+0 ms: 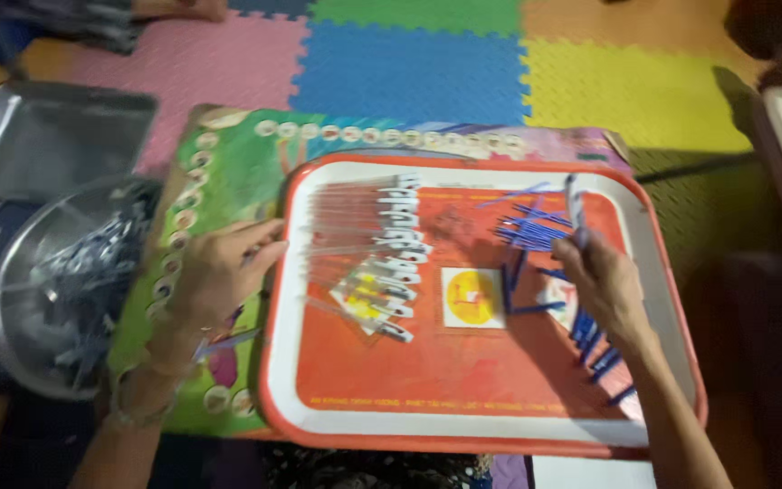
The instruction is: The person assembles ballpoint pens by placing blue ink cartridges into white and blue pen barrels and attaching white clips. They work on a red tray while sitting on a foam mat floor.
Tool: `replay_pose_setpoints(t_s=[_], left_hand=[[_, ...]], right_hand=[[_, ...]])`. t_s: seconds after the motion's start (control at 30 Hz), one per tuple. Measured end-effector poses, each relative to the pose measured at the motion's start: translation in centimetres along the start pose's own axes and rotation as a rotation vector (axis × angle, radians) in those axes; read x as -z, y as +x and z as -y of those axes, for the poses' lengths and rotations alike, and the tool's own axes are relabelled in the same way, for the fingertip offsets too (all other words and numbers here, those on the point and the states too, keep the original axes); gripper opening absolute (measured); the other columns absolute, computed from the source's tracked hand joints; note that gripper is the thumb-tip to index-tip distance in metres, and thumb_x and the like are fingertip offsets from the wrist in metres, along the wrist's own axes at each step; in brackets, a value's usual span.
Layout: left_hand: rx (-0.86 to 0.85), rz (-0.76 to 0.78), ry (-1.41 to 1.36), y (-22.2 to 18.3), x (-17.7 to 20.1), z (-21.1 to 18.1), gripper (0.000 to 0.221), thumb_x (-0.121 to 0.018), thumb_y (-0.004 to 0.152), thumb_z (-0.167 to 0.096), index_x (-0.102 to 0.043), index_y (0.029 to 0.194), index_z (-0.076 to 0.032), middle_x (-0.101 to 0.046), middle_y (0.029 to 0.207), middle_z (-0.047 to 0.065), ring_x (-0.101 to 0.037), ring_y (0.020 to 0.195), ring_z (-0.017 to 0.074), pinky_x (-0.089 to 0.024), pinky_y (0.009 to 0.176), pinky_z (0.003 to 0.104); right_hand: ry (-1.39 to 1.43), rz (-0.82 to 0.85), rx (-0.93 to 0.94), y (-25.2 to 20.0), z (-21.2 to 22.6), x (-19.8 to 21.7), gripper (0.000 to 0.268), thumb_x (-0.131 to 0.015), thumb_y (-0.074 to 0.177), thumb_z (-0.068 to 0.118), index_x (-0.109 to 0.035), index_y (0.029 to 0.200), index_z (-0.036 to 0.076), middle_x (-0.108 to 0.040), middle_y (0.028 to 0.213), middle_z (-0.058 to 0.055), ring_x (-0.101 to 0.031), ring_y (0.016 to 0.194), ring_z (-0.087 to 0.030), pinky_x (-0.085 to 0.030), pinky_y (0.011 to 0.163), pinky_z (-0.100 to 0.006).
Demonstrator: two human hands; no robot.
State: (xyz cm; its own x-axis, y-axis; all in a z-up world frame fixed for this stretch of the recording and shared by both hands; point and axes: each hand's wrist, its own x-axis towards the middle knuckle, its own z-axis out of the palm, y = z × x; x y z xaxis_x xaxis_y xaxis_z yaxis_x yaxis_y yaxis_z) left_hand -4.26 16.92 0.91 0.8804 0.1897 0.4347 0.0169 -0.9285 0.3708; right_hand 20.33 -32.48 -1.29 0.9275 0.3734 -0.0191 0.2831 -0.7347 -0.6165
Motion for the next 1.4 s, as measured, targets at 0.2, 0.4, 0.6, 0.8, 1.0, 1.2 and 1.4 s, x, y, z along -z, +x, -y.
replay_pose_setpoints(t_s=[0.2, 0.4, 0.6, 0.8, 1.0, 1.2, 1.4], left_hand=[[0.277, 0.055, 0.1, -8.5, 3.0, 7.8, 0.034, -0.078, 0.101, -0.045, -0.083, 0.128, -0.025, -0.086, 0.104, 0.005, -0.082, 0.101, 0.0279, -0.061, 0.091, 0.041], [0.394, 0.319, 0.008, -8.3, 3.2, 4.8, 0.047, -0.094, 0.078, -0.043, -0.086, 0.11, -0.01, -0.087, 0.092, 0.015, -0.083, 0.1, 0.0358, -0.062, 0.093, 0.047], [0.51, 0.435, 0.161, -7.9, 0.5, 5.9, 0.033, -0.067, 0.104, -0.019, -0.072, 0.074, -0.006, -0.074, 0.069, 0.016, -0.075, 0.069, 0.032, -0.059, 0.069, 0.051], [0.513, 0.372, -0.054, -5.6, 8.8, 0.1, 0.027, -0.07, 0.104, -0.045, -0.08, 0.122, -0.028, -0.086, 0.086, -0.01, -0.067, 0.056, 0.0052, -0.05, 0.048, 0.024], [0.417, 0.372, -1.472, -3.3, 1.6, -6.0, 0.053, -0.075, 0.101, -0.014, -0.063, 0.151, -0.001, -0.079, 0.124, 0.013, -0.079, 0.107, 0.0201, -0.07, 0.094, 0.033], [0.368, 0.34, -1.565, -1.9, -2.6, -8.2, 0.044, -0.071, 0.104, -0.011, -0.066, 0.145, 0.004, -0.076, 0.128, 0.012, -0.077, 0.102, 0.0225, -0.077, 0.081, 0.047], [0.24, 0.302, -1.105, -0.8, -3.9, -11.0, 0.033, -0.083, 0.101, -0.022, -0.083, 0.131, -0.009, -0.087, 0.113, 0.014, -0.073, 0.101, 0.0119, -0.066, 0.087, 0.033]], right_hand=[[0.117, 0.25, 0.177, -1.9, 8.3, -5.5, 0.038, -0.065, 0.11, 0.041, -0.074, 0.097, 0.007, -0.075, 0.07, -0.021, -0.076, 0.074, -0.04, -0.059, 0.077, -0.051], [0.146, 0.462, 0.266, -2.3, 13.5, -9.3, 0.051, -0.051, 0.113, 0.052, -0.069, 0.083, 0.014, -0.072, 0.061, -0.011, -0.075, 0.066, -0.032, -0.06, 0.072, -0.042], [0.427, 0.576, 0.14, -4.2, 18.3, -8.4, 0.047, -0.046, 0.114, 0.043, -0.073, 0.112, 0.005, -0.055, 0.064, -0.006, -0.052, 0.06, -0.018, -0.043, 0.064, -0.034], [0.507, 0.593, 0.099, -4.1, 17.8, -9.9, 0.035, -0.052, 0.111, 0.038, -0.068, 0.111, 0.006, -0.081, 0.083, -0.012, -0.065, 0.069, -0.02, -0.056, 0.07, -0.036], [0.478, 0.758, 0.157, -6.8, 22.4, -11.2, 0.035, -0.049, 0.112, 0.037, -0.065, 0.134, 0.014, -0.081, 0.084, -0.003, -0.064, 0.068, -0.013, -0.051, 0.064, -0.03], [0.16, 0.609, 0.17, -6.9, 21.9, -9.7, 0.028, -0.05, 0.113, 0.043, -0.066, 0.119, 0.021, -0.064, 0.076, 0.001, -0.06, 0.071, -0.016, -0.051, 0.07, -0.035], [0.867, 0.422, 0.309, -4.5, 19.2, -10.9, 0.041, -0.065, 0.109, 0.024, -0.068, 0.146, 0.006, -0.082, 0.125, -0.018, -0.078, 0.116, -0.027, -0.059, 0.109, -0.055]])
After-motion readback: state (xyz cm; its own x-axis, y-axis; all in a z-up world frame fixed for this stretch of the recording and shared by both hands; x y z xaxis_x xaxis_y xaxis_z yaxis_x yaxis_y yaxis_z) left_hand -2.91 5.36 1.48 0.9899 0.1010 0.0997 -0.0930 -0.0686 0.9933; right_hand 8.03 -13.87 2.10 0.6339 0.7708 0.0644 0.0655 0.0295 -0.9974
